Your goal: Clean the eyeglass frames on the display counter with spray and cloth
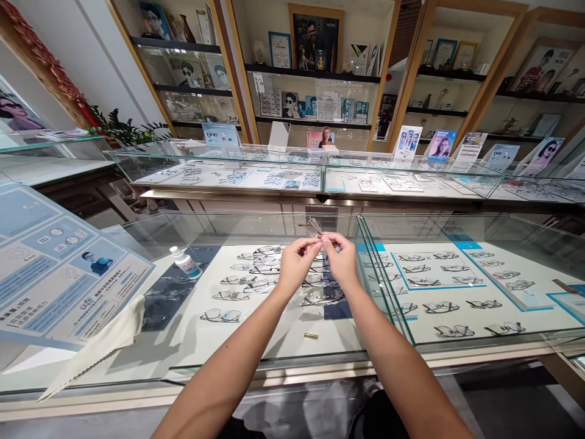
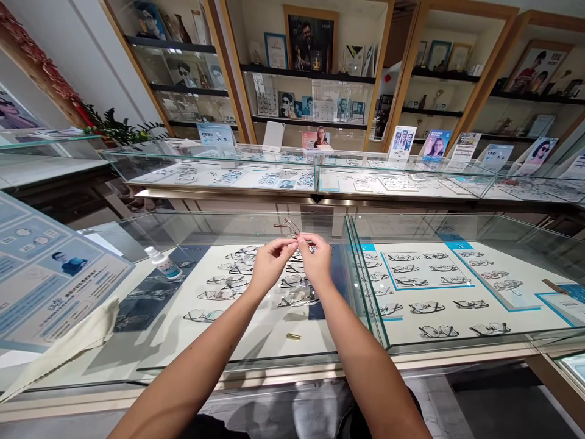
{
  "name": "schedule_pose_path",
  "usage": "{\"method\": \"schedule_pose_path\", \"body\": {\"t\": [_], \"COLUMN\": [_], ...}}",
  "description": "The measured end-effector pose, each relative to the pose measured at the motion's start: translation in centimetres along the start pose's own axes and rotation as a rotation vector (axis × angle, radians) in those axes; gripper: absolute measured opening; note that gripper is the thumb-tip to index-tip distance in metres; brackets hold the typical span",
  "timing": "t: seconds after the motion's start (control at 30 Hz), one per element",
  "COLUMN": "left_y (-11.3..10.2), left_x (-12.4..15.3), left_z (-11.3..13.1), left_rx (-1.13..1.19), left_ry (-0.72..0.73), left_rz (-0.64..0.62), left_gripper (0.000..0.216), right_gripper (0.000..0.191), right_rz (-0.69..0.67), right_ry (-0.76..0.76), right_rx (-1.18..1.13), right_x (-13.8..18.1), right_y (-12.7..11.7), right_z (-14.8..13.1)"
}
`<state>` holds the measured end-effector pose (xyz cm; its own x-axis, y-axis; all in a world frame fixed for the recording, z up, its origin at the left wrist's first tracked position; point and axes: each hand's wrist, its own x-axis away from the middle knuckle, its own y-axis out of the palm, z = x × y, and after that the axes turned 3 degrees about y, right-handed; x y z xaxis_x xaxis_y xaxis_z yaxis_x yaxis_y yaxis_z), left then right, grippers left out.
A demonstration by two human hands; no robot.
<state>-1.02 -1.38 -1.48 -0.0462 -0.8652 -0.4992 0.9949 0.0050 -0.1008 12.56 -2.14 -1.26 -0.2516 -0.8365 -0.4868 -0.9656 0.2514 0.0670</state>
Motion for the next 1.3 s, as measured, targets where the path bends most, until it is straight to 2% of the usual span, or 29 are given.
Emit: {"method": "schedule_pose_path", "body": {"t": [0.2, 0.3, 0.53, 0.63, 0.77, 0.87, 0.97, 1.03, 1.17, 1.3], "left_y": [-0.2, -0.6, -1.1, -1.5, -3.4, -5.9, -8.4, -9.8, -11.7, -12.6], "left_x": [-0.4, -0.6, -0.8, -1.2, -2.0, -2.3, -2.2, -1.7, 0.0, 2.2], "left_z": [0.6, 0.8, 0.6, 0.8, 3.0, 6.4, 9.6, 10.8, 10.1, 7.4], "left_rx": [0.105, 0.063, -0.004, -0.034, -0.184, -0.461, -0.755, -0.877, -0.998, -1.084], "left_ry": [-0.110, -0.111, -0.089, -0.064, -0.024, 0.012, 0.011, 0.004, -0.029, 0.006], "left_rz": [0.046, 0.070, 0.016, 0.006, -0.029, -0.185, -0.420, -0.588, -0.838, -0.934], "left_gripper": [0.038, 0.037, 0.035, 0.035, 0.035, 0.032, 0.028, 0.025, 0.019, 0.017], "right_gripper": [0.026, 0.027, 0.028, 0.027, 0.027, 0.032, 0.038, 0.042, 0.052, 0.064], "right_rz": [-0.052, -0.086, -0.118, -0.042, 0.136, 0.105, 0.058, 0.026, -0.041, -0.031], "right_ry": [-0.079, -0.125, -0.143, -0.128, 0.021, 0.072, 0.066, 0.055, 0.084, 0.139], "right_rx": [0.046, 0.062, 0.092, 0.070, 0.012, 0.017, 0.064, 0.108, 0.175, 0.143], "right_x": [0.4, 0.6, 0.9, 0.4, -0.8, -1.3, -1.3, -1.1, -0.8, -0.8], "right_y": [0.2, 0.5, 0.4, -0.2, -1.2, -1.7, -1.8, -1.8, -1.8, -1.8], "right_z": [-0.5, -0.5, -0.9, -0.8, 0.4, 1.4, 2.0, 2.1, 2.1, 2.1]}}
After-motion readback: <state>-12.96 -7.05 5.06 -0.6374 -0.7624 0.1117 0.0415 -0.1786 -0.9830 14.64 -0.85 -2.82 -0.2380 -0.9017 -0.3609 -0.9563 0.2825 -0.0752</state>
